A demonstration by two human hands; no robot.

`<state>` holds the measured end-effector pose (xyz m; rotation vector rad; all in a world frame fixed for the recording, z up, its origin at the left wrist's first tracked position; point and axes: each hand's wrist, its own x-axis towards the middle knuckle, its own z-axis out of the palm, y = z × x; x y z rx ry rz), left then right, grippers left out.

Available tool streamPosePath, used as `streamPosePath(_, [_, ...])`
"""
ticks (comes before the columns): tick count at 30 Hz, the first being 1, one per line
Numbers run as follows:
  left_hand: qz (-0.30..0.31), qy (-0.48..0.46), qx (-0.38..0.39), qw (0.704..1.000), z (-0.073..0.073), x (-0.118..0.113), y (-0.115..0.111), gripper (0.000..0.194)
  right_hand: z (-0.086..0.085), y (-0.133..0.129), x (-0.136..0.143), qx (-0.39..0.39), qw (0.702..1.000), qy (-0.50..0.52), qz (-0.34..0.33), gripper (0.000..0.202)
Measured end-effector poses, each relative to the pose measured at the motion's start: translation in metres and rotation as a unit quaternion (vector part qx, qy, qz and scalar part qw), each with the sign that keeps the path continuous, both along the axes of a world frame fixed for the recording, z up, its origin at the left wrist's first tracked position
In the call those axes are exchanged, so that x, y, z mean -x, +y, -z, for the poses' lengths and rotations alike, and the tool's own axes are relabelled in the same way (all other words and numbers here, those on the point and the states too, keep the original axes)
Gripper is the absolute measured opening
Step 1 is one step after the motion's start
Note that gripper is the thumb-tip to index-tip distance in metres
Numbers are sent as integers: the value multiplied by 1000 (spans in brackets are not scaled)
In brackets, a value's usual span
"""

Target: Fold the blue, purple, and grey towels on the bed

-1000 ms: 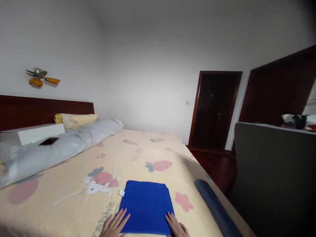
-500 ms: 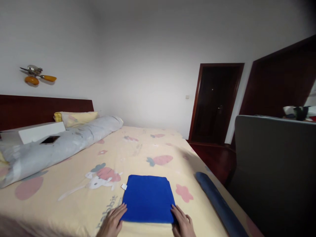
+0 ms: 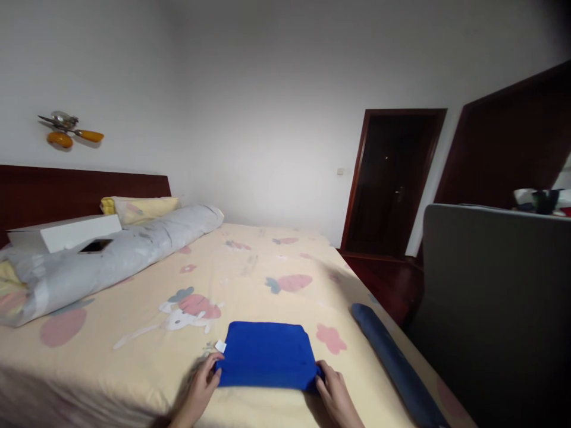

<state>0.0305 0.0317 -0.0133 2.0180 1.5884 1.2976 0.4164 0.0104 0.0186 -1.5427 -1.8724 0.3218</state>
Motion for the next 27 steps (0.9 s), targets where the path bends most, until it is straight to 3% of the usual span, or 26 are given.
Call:
streamPosePath(2, [-26,0,-2,1000,2,-2,6,36,1,7,1,8,1000,10,3,32])
streamPosePath(5, [-78,84,3,993,6,-4,16,38,13,18,2,-7,999,-18,42,32])
streamPosePath(10, [-195,200,-63,958,11,-25,22,39,32,32,11,-97,982,-89,134,33])
streamPosePath(12, [-159,214,-86,960,8,-46,19,43,32,34,23,-142,978,-99,120,38])
streamPosePath(15, [3,249,-101,963,3,-84,10,52,30,31,50,-174,978,-119,2,47])
streamPosePath(17, [100,285,-82,950,2,-104,4,62,30,28,67,-156,974,-138,-84,54])
streamPosePath(19, [158,317,-44,934,2,-115,1,72,33,26,75,-111,971,-155,-143,62])
streamPosePath(22, [177,335,11,925,0,-111,0,79,37,24,70,-35,972,-170,-161,67])
streamPosePath(27, [113,333,58,934,-9,-69,0,76,31,18,30,25,983,-157,-93,57])
